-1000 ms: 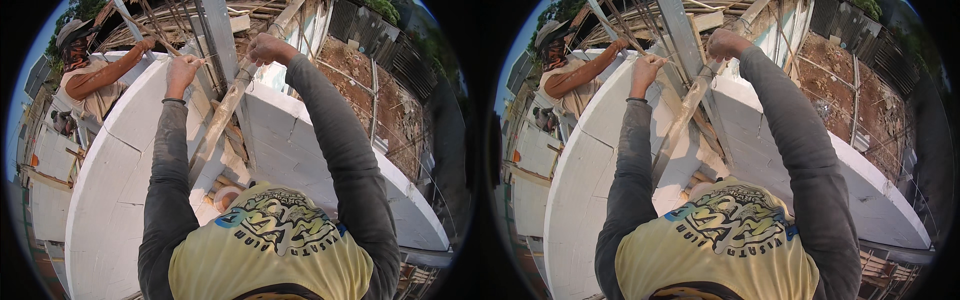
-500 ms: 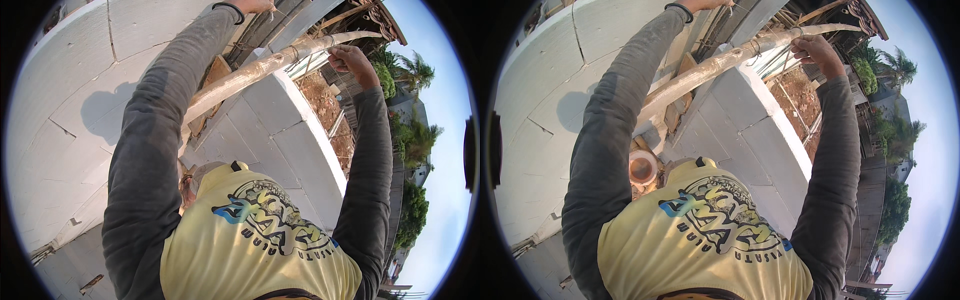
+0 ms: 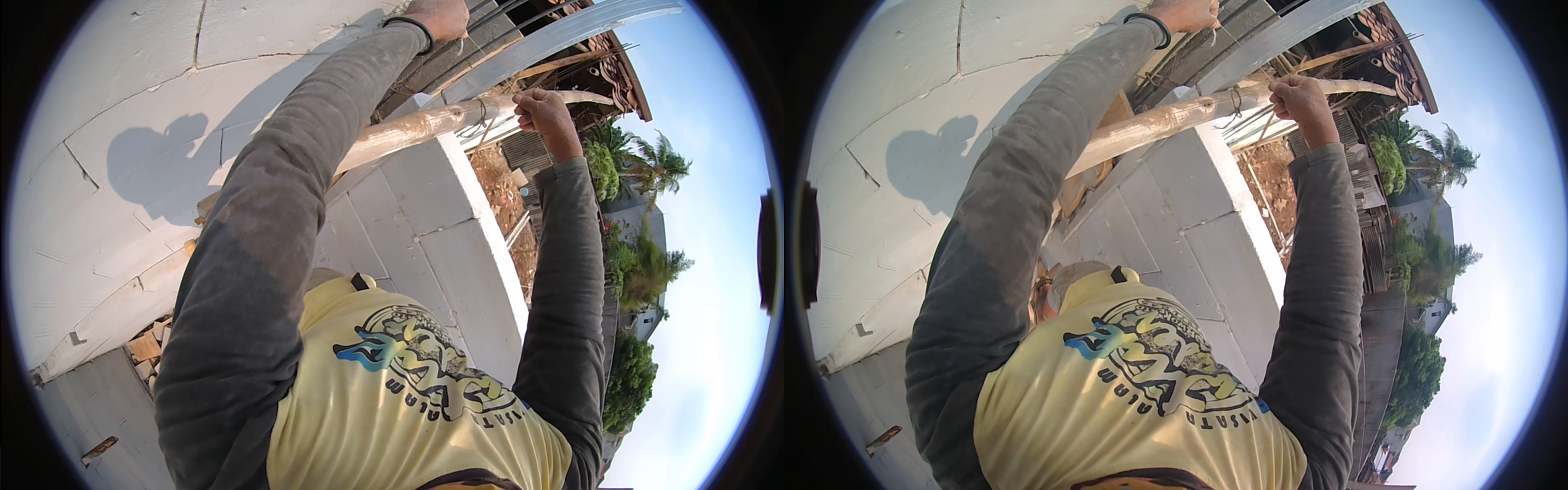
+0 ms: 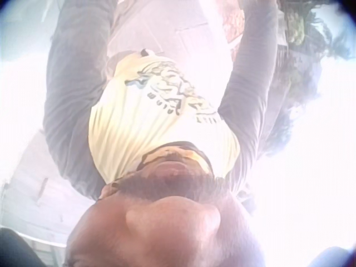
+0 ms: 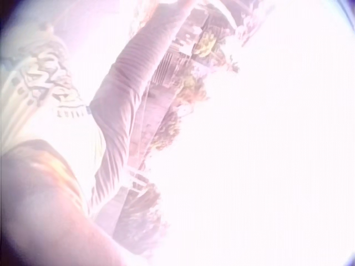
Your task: The person aligns metal tracks on top of a concrete block wall and secures them with wire while another person assists.
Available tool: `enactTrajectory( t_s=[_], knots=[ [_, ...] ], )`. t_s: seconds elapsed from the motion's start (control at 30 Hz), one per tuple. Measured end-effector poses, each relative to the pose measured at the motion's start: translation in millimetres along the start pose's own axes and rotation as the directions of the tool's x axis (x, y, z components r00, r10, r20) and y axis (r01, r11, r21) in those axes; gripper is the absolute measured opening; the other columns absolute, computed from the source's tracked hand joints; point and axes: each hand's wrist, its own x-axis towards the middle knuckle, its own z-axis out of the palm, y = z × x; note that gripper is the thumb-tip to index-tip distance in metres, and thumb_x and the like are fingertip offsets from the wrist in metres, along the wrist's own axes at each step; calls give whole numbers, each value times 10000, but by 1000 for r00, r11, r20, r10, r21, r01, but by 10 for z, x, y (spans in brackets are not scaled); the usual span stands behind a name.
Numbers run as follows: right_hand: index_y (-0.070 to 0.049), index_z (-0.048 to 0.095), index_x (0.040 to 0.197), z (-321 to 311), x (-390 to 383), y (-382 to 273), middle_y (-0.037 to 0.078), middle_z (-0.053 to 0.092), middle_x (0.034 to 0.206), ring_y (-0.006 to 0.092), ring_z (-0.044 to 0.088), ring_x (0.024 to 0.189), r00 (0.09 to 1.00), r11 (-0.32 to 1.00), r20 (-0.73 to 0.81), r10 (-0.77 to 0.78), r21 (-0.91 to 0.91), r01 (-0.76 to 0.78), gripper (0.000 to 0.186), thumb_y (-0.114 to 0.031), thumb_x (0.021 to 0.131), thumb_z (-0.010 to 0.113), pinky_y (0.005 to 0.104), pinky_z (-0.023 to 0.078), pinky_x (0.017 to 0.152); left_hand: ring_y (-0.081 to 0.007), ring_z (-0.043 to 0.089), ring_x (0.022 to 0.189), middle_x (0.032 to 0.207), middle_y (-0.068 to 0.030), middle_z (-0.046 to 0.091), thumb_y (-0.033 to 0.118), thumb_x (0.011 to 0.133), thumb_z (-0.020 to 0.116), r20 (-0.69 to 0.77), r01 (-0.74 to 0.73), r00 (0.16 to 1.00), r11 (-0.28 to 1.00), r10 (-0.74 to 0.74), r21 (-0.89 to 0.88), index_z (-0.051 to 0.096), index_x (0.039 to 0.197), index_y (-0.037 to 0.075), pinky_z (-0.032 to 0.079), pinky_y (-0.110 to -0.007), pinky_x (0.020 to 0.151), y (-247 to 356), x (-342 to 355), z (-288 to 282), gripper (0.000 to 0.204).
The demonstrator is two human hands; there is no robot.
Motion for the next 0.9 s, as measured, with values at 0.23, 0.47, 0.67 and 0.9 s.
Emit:
enactTrajectory(
  t_s=[0.23, 0.47, 0.67, 0.9],
  knots=[
    [-39, 653, 850, -110, -71, 156, 6, 602, 704, 94, 570, 589, 996, 999, -86, -11, -34, 8, 174, -197, 915, 619, 247, 505, 559, -337, 682, 782, 829, -203, 685, 192, 851, 514, 91, 162, 985, 961, -145, -225, 690, 829, 34, 526, -460, 689, 352, -13, -183, 237],
    [-44, 657, 983, -173, -215, 27, 24, 658, 831, 107, 641, 712, 1000, 998, -16, -11, -57, 10, 265, -286, 971, 549, 250, 534, 634, -318, 644, 728, 776, -152, 666, 187, 783, 549, -38, -10, 999, 988, 4, -153, 679, 757, 73, 514, -428, 665, 214, -82, -111, 175],
    [-41, 662, 1019, -491, -401, 147, 29, 676, 877, 92, 649, 737, 999, 994, 18, 36, -103, -34, 287, -293, 984, 529, 254, 543, 659, -303, 647, 761, 798, -147, 671, 197, 798, 530, 184, -251, 959, 950, 217, 186, 683, 776, 77, 515, -433, 675, 370, -284, -148, 196],
    [-33, 668, 1011, -427, -565, 205, 24, 667, 863, 113, 640, 731, 997, 995, 46, 63, -82, -59, 269, -272, 964, 554, 280, 535, 670, -291, 685, 846, 877, -93, 718, 375, 854, 642, 256, 211, 953, 961, -163, -176, 752, 917, 172, 543, -437, 766, 611, -437, -550, 240]
  ],
)
